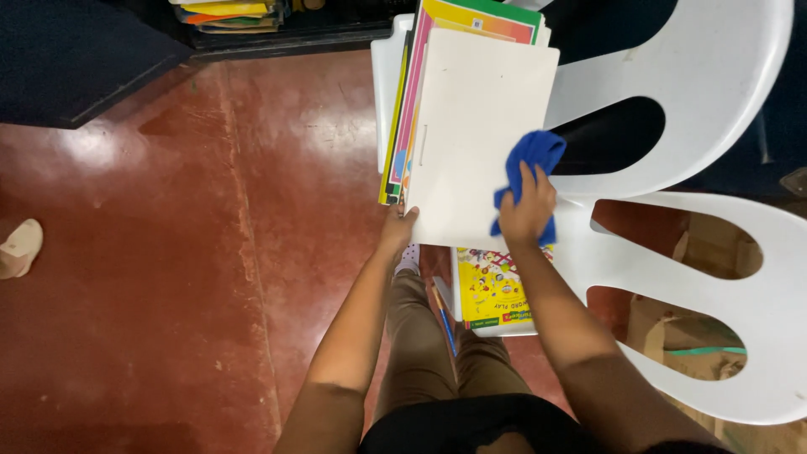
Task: Cleaning and wiping dust from folders and instructional documents in a library storage area.
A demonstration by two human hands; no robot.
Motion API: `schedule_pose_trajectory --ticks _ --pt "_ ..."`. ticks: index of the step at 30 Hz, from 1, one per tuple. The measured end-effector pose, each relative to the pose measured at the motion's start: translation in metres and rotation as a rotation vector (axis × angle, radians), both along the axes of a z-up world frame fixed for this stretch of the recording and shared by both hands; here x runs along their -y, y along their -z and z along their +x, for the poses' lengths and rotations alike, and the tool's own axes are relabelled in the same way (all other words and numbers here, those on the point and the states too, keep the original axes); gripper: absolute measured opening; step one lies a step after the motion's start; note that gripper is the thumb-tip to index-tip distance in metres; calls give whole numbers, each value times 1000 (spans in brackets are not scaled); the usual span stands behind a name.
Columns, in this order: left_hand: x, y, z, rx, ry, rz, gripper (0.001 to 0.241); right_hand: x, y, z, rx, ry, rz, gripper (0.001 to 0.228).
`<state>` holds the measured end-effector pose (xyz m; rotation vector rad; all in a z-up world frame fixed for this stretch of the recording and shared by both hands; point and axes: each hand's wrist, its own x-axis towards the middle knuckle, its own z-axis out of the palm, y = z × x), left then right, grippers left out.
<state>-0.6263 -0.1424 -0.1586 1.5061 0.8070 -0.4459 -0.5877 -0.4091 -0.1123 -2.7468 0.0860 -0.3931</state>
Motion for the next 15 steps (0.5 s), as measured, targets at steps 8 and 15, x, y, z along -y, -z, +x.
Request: schedule_pose_trajectory --ticks 8,15 --pt "9 -25 3 -4 16 62 38 -103 -20 60 -78 -473 150 69" --pt "4 -16 -5 -22 54 168 39 6 34 176 4 -130 231 59"
